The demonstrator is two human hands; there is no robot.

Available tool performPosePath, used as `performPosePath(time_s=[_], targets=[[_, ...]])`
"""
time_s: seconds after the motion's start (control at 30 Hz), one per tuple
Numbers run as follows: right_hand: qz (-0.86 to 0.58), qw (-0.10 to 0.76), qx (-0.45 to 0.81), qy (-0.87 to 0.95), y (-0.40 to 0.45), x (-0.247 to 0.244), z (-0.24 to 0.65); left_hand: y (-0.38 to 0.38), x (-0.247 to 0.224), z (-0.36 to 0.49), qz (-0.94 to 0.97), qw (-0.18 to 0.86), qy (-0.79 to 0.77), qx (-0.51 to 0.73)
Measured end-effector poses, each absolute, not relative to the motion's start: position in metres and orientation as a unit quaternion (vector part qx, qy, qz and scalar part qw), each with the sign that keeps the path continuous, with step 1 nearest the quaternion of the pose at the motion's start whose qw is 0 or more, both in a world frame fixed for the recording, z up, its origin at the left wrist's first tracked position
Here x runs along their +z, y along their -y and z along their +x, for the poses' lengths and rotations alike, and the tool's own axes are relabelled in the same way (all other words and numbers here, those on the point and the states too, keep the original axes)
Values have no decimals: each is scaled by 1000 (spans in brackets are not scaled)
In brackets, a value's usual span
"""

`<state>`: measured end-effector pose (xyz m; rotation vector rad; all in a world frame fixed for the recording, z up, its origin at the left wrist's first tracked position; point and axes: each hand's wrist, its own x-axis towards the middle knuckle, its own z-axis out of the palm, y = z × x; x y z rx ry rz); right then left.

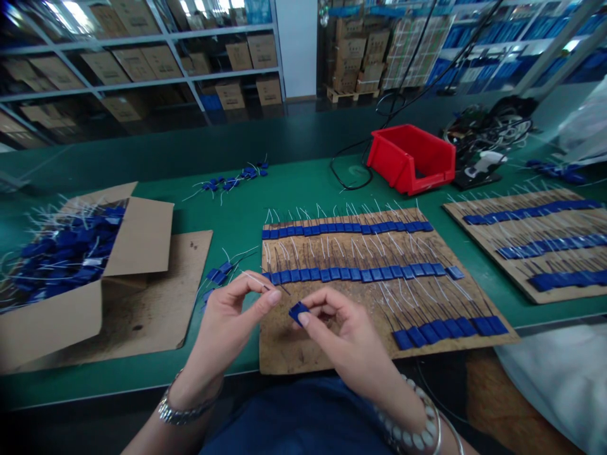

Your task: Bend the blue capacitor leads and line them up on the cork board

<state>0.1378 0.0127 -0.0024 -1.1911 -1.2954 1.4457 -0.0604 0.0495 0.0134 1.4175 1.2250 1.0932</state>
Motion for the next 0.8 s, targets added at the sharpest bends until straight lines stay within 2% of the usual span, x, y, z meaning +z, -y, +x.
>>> performPosePath(time_s=[0.17, 0.37, 0.57, 0.8], targets=[[-437, 432, 637, 465, -12, 1, 136, -47, 13, -57, 572, 548, -452, 409], [-455, 442, 613, 471, -11, -3, 135, -43, 15, -53, 566, 544, -482, 389], [-461, 432, 614, 473, -7, -5, 133, -45, 10, -44, 475, 568, -467, 484], [-480, 432, 581, 495, -1, -9, 136, -39, 7, -42, 503, 553, -473, 466]])
